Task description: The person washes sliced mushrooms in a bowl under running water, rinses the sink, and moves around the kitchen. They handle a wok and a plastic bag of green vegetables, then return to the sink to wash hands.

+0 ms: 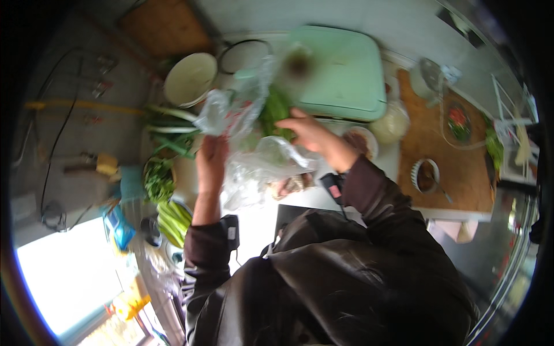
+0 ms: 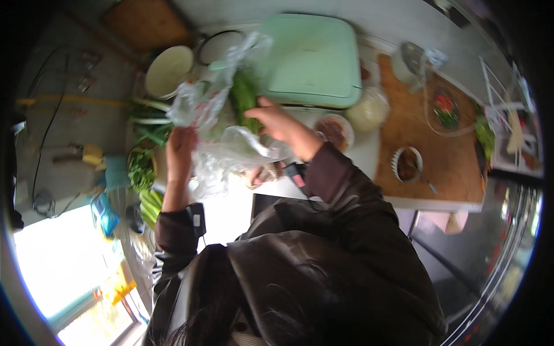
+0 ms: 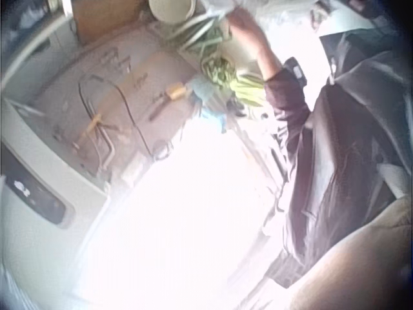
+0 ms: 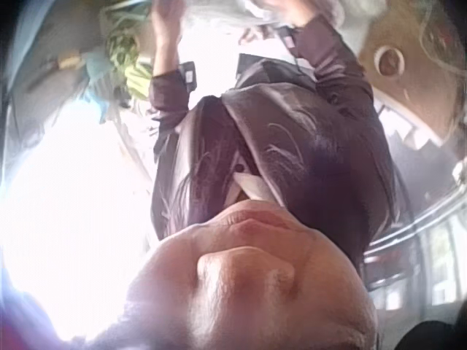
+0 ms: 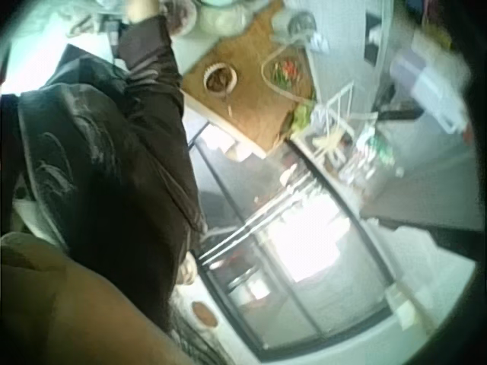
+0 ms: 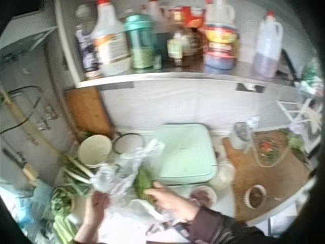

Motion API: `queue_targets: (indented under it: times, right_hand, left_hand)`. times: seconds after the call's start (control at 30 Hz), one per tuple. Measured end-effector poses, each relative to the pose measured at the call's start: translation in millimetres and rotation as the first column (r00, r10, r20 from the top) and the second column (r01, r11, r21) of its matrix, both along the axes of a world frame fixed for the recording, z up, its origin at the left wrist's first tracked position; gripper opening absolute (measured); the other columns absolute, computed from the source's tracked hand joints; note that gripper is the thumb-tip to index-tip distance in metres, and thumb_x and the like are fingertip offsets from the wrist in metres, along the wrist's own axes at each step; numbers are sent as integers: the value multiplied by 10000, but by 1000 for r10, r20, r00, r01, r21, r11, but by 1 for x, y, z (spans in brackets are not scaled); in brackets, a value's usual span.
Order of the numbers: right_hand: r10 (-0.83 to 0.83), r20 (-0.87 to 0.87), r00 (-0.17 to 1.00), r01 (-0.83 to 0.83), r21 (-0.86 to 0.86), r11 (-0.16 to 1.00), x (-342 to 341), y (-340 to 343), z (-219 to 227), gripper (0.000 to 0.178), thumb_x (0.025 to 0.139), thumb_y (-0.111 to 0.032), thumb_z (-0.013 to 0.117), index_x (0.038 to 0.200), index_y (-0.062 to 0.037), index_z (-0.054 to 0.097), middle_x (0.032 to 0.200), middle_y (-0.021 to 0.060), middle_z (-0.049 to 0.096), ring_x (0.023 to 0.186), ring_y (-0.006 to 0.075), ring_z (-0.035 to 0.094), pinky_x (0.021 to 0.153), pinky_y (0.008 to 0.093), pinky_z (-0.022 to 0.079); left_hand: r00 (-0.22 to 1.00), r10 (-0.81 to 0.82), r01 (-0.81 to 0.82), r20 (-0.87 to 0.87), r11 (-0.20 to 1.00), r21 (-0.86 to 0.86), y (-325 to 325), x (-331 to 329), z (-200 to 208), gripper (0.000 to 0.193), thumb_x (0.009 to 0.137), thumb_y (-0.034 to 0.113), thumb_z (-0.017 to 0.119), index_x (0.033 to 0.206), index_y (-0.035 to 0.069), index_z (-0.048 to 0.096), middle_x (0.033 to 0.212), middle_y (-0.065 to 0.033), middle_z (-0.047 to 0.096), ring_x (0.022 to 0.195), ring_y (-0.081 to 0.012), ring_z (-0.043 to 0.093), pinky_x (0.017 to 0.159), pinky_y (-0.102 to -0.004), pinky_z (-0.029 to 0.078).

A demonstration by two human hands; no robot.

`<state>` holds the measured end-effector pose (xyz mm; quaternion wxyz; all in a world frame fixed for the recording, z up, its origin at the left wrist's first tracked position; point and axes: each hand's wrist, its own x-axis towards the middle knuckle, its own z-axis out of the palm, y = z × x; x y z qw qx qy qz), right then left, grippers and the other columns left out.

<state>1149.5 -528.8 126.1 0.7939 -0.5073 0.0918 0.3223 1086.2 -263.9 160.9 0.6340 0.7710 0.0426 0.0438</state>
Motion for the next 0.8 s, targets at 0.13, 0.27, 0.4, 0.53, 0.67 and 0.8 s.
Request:
queue_targets:
  times: [0.13, 0.27, 0.4, 0.53, 0.67, 0.8]
  right_hand:
    - [6, 16, 1000, -7, 105, 994, 5, -6, 4, 312, 985, -121, 563, 1289, -78, 508, 1104, 99, 674, 991, 197, 651, 791, 379, 563]
    - [-32, 109, 994, 17, 133, 991, 5, -9, 7, 240, 1006, -126, 542, 1237, -66, 515, 1037, 103, 685, 924, 182, 660, 766, 335, 557]
    - [-20, 31, 999, 14, 191, 982, 2, -8, 11, 266, 1022, -145, 535, 1277, -73, 510, 1031, 91, 677, 926, 176, 666, 769, 324, 560]
    - [-69, 11, 998, 67, 147, 987, -1, -6, 18, 301, 1028, -156, 530, 1316, -68, 510, 1103, 83, 649, 964, 191, 672, 777, 325, 569]
    - [-82, 54, 995, 79, 55, 995, -4, -15, 27, 277, 1019, -169, 536, 1285, -90, 525, 1138, 40, 615, 926, 183, 666, 687, 374, 560]
    - [-69, 60, 996, 64, 67, 996, -3, -31, 29, 240, 1026, -168, 522, 1241, -70, 562, 1122, 49, 611, 950, 183, 666, 692, 370, 568]
  left_hand:
    - [996, 55, -57, -70, 998, -29, -5, 4, 3, 151, 1012, 142, 554, 940, 9, 567, 775, 9, 554, 689, -74, 466, 621, -246, 397]
    - [994, 57, -57, -96, 998, 3, -6, 3, 8, 167, 1018, 149, 550, 957, -6, 564, 786, 3, 558, 705, -72, 469, 633, -245, 400]
    - [990, 59, -61, -128, 998, -15, -7, 1, 11, 156, 1018, 142, 548, 969, -5, 565, 805, 4, 561, 718, -71, 470, 642, -242, 401]
    - [994, 64, -70, -84, 995, -70, -8, 3, 10, 138, 1015, 131, 547, 969, 3, 565, 811, 9, 560, 717, -72, 474, 644, -242, 401]
    - [994, 73, -77, -80, 996, -42, -2, 3, 7, 126, 1011, 122, 548, 938, 19, 550, 799, 9, 559, 714, -74, 475, 643, -247, 399]
    - [988, 67, -65, -141, 998, 19, 9, -4, 3, 142, 1027, 152, 536, 935, 47, 561, 800, 16, 566, 728, -76, 494, 671, -242, 383]
